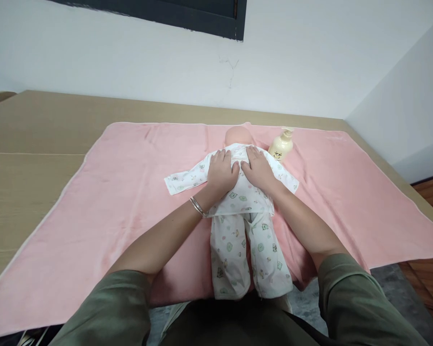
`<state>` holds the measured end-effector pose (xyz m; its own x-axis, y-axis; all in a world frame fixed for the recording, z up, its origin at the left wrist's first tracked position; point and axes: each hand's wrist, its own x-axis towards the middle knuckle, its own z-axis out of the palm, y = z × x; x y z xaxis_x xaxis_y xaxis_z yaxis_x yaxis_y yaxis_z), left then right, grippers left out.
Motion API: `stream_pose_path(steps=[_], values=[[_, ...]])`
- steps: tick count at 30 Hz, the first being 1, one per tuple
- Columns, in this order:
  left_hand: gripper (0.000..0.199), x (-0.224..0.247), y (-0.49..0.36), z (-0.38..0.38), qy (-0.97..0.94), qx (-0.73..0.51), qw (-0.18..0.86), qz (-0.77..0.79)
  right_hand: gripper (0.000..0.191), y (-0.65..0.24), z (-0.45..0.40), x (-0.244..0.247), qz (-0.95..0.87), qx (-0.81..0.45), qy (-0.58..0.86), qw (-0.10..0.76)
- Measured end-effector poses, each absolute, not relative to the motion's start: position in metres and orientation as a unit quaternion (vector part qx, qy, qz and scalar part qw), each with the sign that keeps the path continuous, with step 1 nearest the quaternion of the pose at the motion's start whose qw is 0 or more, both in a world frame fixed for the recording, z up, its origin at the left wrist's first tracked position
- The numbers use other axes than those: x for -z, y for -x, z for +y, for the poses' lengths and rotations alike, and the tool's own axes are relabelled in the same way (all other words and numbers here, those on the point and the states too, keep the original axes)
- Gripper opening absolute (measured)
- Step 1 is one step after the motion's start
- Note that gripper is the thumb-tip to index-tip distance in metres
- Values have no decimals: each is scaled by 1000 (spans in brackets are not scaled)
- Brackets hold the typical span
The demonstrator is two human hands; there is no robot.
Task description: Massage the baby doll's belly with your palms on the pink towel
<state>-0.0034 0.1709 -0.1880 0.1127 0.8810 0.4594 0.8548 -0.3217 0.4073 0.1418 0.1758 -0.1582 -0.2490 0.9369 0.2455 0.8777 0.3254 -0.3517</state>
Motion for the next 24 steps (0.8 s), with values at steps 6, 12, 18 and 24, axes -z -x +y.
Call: stream_pose_path(steps=[6,12,18,24], values=[[44,184,-1,162,-760,-325,-21,563,62,-144,175,150,-789,-91,583,171],[52,187,4,171,-748,-295,-3,595,55,-131,152,140,-790,-32,598,131],[47,186,2,165,-759,-322,-33,565,58,-140,166,141,-796,-82,582,143],[46,187,1,167,-753,-327,-13,571,58,-138,166,143,-791,-69,591,144]])
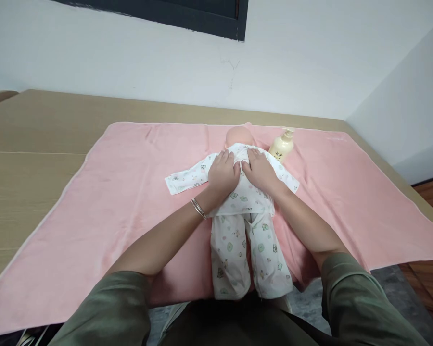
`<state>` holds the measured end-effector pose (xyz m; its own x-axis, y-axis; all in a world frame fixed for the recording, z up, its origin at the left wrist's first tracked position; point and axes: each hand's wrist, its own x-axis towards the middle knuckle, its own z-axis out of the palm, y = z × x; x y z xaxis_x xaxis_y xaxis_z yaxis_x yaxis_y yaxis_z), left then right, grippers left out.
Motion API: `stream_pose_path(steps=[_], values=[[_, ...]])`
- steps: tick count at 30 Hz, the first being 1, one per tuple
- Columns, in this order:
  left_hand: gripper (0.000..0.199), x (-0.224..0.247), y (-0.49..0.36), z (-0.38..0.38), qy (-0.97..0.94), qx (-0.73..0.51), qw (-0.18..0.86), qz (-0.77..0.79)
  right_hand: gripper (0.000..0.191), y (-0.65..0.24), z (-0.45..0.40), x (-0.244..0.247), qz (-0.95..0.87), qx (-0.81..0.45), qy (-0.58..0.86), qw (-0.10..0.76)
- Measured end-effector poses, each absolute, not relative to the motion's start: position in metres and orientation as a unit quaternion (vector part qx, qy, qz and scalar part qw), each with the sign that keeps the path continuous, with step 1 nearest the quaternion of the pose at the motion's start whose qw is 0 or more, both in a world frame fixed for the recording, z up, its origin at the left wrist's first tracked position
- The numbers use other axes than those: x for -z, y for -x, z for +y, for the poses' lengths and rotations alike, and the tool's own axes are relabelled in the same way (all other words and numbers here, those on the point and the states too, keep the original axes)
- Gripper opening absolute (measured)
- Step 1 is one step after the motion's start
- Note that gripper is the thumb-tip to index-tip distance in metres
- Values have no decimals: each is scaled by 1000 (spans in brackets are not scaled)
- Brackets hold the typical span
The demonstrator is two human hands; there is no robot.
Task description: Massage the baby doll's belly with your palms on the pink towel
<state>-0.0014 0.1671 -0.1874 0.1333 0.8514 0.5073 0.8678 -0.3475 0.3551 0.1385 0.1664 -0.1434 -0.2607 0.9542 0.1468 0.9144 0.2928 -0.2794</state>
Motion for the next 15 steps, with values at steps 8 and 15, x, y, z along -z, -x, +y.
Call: stream_pose_path(steps=[8,15], values=[[49,185,3,172,755,305,-18,-579,54,-132,154,140,-801,-51,581,138],[46,192,5,171,756,345,-7,-556,57,-141,177,152,-793,-85,573,187]])
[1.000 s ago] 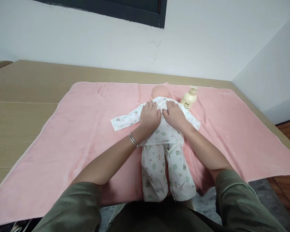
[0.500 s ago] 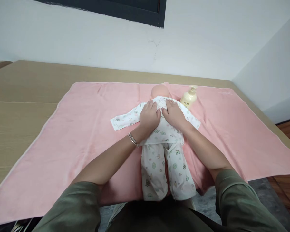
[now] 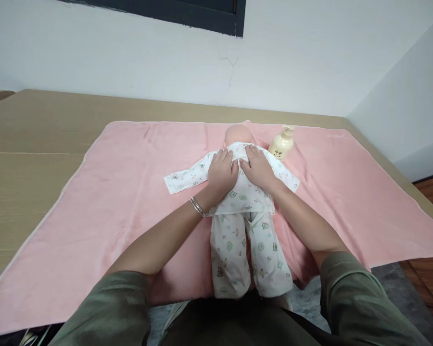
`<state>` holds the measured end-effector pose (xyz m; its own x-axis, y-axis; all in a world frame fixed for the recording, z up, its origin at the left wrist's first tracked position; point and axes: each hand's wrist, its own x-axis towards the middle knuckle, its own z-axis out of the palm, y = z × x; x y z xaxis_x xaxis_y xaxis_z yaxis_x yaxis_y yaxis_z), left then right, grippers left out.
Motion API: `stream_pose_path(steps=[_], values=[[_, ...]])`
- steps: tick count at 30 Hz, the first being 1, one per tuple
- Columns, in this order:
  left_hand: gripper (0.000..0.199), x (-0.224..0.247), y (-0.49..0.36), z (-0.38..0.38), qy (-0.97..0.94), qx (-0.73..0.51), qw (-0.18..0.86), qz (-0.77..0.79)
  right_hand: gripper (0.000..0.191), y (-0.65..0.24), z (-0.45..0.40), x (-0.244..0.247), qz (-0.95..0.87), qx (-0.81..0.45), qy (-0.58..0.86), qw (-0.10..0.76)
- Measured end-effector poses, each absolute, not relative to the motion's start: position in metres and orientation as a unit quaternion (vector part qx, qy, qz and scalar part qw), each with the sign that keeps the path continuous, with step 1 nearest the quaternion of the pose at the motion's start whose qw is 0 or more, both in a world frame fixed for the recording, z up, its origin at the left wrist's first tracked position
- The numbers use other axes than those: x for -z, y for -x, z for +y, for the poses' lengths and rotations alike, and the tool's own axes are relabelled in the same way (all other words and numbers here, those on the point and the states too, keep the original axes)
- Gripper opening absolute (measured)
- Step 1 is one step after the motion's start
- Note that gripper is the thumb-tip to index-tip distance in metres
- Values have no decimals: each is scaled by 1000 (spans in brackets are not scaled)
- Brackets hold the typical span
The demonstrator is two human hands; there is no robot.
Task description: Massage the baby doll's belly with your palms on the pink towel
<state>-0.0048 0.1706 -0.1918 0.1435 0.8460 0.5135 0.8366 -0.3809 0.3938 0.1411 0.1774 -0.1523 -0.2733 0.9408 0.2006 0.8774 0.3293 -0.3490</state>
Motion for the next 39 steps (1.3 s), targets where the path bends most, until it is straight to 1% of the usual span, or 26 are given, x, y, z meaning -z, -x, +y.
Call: stream_pose_path(steps=[5,10,14,19,23,26,29,33,39], values=[[46,193,5,171,-755,-351,3,554,54,-139,175,156,-795,-74,572,190],[45,189,2,168,-762,-334,-8,554,56,-140,176,154,-793,-65,578,181],[46,186,1,167,-764,-313,-11,564,56,-130,158,147,-781,-57,604,148],[50,180,1,166,-775,-268,-18,572,54,-119,132,136,-789,-9,607,98],[48,178,0,163,-784,-290,-33,548,50,-132,150,134,-803,-61,579,124],[46,182,1,163,-778,-314,-28,543,53,-139,166,139,-790,-92,587,151],[45,188,1,166,-768,-332,-25,547,56,-136,163,144,-781,-64,603,152],[46,191,1,169,-757,-334,-21,561,54,-128,149,145,-790,-9,595,144],[47,189,1,167,-765,-334,-17,550,56,-133,161,148,-790,-42,586,173]])
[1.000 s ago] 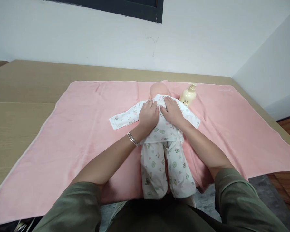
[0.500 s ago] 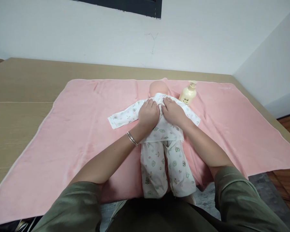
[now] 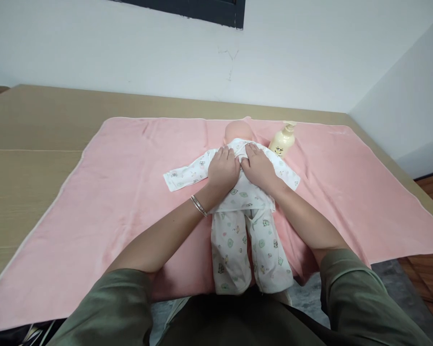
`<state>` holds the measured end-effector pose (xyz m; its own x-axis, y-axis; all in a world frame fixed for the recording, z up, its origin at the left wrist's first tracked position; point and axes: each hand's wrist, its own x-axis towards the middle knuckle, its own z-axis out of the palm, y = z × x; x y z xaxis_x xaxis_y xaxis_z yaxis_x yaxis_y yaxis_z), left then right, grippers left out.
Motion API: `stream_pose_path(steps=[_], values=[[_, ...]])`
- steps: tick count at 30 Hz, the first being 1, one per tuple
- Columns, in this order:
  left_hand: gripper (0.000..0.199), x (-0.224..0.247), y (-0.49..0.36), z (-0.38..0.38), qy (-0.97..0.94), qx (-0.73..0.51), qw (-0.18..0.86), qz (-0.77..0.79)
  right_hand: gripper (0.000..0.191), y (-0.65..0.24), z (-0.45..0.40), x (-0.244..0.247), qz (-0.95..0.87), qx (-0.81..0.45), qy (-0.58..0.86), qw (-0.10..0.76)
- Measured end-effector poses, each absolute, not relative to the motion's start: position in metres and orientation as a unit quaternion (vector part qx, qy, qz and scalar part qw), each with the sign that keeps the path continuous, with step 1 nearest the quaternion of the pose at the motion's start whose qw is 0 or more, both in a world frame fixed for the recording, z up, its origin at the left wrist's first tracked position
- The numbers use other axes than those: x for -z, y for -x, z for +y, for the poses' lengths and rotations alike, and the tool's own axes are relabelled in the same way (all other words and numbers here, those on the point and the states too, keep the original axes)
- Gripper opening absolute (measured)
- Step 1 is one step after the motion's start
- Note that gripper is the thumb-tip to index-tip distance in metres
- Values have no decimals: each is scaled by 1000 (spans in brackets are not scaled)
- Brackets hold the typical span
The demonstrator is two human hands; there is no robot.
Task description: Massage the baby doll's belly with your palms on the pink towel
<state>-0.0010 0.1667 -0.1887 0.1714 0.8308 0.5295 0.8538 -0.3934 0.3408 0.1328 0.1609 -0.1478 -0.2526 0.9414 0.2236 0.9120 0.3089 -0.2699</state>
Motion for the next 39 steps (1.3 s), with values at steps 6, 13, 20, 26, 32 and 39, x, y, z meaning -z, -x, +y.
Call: stream_pose_path(steps=[6,13,20,26,32,39], values=[[47,191,2,167,763,341,26,-549,57,-134,166,153,-790,-47,581,190],[47,192,2,168,761,342,27,-550,57,-133,164,153,-789,-47,583,188],[49,191,2,168,763,344,25,-547,57,-133,165,155,-787,-42,583,194],[47,189,1,167,760,342,14,-552,57,-133,164,153,-786,-47,586,189],[46,192,3,168,760,353,28,-544,56,-133,164,154,-787,-48,584,192],[45,191,3,168,761,350,17,-545,57,-132,164,155,-792,-35,580,189]])
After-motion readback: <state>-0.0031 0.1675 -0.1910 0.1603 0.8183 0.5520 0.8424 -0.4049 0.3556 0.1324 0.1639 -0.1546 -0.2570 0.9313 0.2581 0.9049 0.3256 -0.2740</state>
